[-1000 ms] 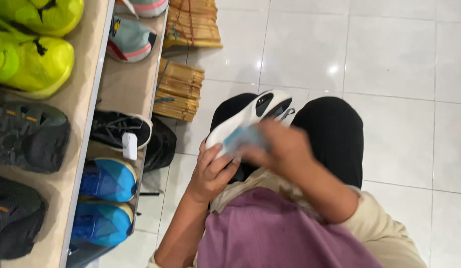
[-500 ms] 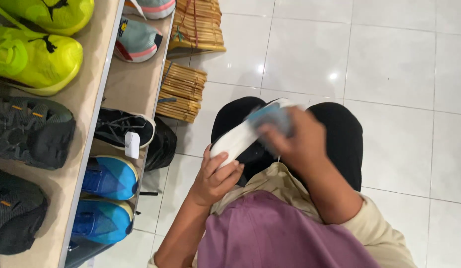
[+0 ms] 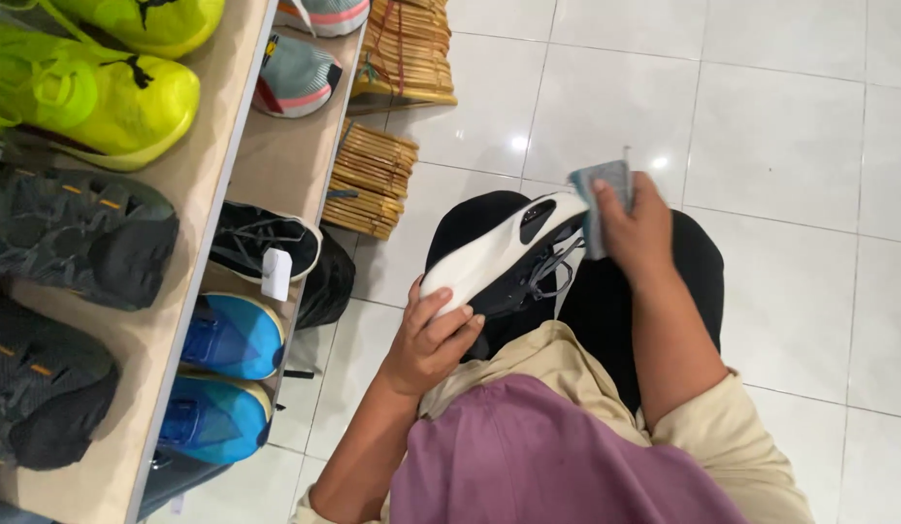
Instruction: Cleaning and wiping down various pairs of sneakers on a retail shelf.
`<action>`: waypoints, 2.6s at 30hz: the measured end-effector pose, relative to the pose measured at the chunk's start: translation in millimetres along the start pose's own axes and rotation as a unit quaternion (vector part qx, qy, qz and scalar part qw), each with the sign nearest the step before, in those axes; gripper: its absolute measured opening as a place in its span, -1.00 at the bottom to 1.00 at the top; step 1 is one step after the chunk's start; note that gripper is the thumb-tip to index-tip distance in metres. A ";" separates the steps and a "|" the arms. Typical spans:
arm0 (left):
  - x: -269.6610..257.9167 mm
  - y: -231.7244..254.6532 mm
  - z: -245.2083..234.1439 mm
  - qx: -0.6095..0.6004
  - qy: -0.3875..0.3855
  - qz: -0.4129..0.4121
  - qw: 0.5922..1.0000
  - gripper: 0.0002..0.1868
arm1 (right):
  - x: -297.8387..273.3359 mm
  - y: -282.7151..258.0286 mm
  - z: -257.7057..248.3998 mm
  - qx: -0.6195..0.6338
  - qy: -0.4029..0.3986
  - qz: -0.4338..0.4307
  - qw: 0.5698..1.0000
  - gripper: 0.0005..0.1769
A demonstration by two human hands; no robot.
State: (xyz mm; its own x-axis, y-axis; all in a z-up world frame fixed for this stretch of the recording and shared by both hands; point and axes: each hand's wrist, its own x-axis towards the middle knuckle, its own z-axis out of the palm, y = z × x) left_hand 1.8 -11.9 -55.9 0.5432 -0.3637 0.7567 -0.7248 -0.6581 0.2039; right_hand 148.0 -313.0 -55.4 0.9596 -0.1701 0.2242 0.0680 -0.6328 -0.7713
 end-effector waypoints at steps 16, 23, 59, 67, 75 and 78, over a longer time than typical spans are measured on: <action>1.8 -44.0 -31.3 -0.350 0.123 -0.363 0.854 -0.74 | 3.0 -2.2 -9.9 0.443 -0.205 0.232 0.841 -0.53; 9.2 -57.7 -32.7 -0.350 0.119 -0.359 0.857 -0.67 | -8.0 5.4 15.0 0.450 -0.350 0.217 0.792 -0.54; -74.1 -129.5 4.4 -0.503 0.430 -0.612 0.433 -0.54 | -6.6 -170.1 275.8 0.470 -0.345 0.238 0.777 -0.50; -80.2 -128.8 11.8 -0.467 0.458 -0.619 0.435 -0.59 | -7.5 -174.7 288.3 0.413 -0.368 0.171 0.815 -0.47; -83.5 -99.4 35.6 -0.516 0.372 -0.616 0.464 -0.68 | 40.4 -152.6 268.4 0.266 -0.435 0.143 0.848 -0.58; -73.0 -62.5 54.3 -0.471 0.320 -0.648 0.505 -0.75 | 69.5 -140.1 276.4 0.313 -0.402 0.137 0.850 -0.66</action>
State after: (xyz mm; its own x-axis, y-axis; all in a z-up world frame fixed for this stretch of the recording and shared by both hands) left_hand 30.5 20.0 -157.5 0.7908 0.4565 -0.4078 0.0204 0.6462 0.7629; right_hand 280.6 -27.4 -96.5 0.8228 0.4833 -0.2991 -0.2964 -0.0842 -0.9514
